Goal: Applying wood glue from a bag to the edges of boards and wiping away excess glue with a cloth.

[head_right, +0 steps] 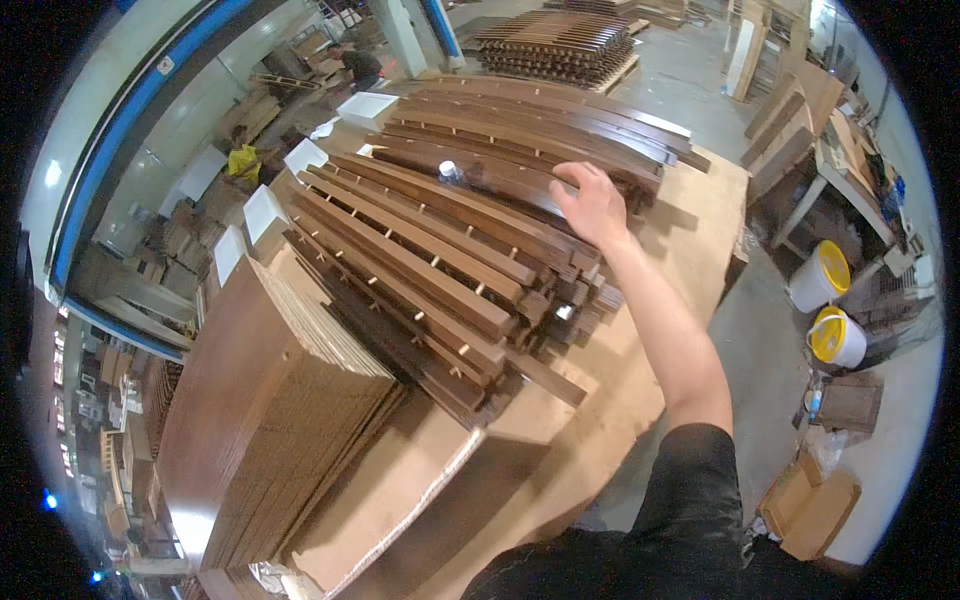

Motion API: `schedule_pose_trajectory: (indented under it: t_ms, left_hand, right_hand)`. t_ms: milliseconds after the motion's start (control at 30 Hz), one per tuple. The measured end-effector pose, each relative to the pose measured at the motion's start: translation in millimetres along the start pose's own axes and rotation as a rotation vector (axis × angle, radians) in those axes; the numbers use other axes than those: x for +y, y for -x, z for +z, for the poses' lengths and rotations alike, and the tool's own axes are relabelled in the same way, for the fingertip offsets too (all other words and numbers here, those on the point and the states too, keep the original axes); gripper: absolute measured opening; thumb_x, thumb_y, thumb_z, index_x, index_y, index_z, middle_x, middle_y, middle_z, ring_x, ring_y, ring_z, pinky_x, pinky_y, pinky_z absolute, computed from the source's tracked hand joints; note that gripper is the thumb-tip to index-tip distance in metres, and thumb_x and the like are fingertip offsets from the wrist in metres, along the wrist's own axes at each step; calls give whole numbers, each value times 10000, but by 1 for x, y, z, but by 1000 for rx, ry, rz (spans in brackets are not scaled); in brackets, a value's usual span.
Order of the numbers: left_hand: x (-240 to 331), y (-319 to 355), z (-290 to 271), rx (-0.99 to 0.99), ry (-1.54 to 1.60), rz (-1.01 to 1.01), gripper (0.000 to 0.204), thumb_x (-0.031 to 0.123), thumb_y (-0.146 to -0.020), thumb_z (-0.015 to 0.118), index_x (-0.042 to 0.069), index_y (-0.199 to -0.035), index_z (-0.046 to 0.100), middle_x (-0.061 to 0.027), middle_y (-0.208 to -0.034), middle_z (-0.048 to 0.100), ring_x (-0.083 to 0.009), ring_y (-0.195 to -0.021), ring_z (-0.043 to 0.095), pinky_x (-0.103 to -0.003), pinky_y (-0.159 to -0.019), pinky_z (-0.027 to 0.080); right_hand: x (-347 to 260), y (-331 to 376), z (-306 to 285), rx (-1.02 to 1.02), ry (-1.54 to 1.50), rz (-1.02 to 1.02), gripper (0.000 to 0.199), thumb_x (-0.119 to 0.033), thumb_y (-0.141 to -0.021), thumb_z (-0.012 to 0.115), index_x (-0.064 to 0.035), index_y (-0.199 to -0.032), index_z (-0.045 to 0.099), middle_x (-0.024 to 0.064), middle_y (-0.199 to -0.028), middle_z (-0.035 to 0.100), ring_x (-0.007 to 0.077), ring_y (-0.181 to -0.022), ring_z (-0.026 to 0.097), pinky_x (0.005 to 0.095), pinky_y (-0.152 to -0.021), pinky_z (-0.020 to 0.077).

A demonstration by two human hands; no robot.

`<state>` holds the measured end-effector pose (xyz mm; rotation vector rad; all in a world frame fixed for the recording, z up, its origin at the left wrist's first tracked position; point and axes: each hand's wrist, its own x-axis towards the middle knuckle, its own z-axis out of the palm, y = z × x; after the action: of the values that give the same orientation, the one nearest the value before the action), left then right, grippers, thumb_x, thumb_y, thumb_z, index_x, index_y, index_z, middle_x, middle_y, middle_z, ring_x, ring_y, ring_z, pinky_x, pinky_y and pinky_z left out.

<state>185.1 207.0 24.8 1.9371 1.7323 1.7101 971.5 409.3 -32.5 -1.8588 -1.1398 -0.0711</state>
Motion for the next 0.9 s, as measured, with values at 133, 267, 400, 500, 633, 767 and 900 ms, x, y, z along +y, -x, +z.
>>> schedule_pose_trajectory:
  t_ms: [133,267,400,500,633,767,900]
  left_hand:
    - [-7,-29,6,28,41,27,546,458,-914,574,32,-1250,511,-189,-1143,559,-297,-1038,567,-419,-849,494]
    - [-18,-40,0,55,83,34,538,460,-924,552,44,-1262,507,-177,-1145,557,-292,-1041,563,-418,-849,493]
    - [-26,-18,-14,66,145,2,531,461,-934,530,55,-1275,503,-165,-1148,556,-286,-1045,559,-418,-849,491]
    - [-35,-5,-24,41,218,-36,526,463,-942,513,64,-1284,499,-156,-1150,554,-282,-1047,555,-417,-849,489]
    - [-41,20,-55,36,299,-76,520,465,-952,491,76,-1297,495,-144,-1152,552,-277,-1050,551,-417,-849,487]
    - [-38,88,-104,56,386,-137,514,466,-962,469,88,-1309,491,-131,-1155,551,-271,-1053,547,-416,-849,486]
    - [-128,173,-172,848,-151,-575,473,447,-969,483,115,-1306,464,-57,-1049,549,-200,-863,565,-365,-709,498]
  right_hand:
    - [33,-59,24,-182,477,87,543,-384,-887,616,-157,-1365,498,120,-1397,500,267,-1308,459,432,-1076,384]
    - [66,-62,39,-164,762,259,684,-400,-859,673,-167,-1440,397,107,-1392,455,283,-1302,415,494,-1058,352]
    - [41,-81,42,-363,806,273,625,-372,-783,750,-163,-1325,520,135,-1357,460,329,-1289,420,493,-1024,397]
    - [53,-86,43,-301,619,311,547,-369,-774,756,-142,-1240,582,121,-1366,449,323,-1290,435,464,-1003,428]
    - [7,-70,15,-239,485,256,520,-342,-765,756,-82,-1188,601,145,-1141,627,336,-1103,603,438,-943,469]
    - [1,-24,-37,-180,306,190,437,-273,-795,724,-16,-1125,596,131,-941,648,243,-879,632,361,-788,493]
    - [21,59,-81,-311,-395,285,201,-193,-914,634,-19,-998,578,17,-831,559,94,-740,543,247,-637,439]
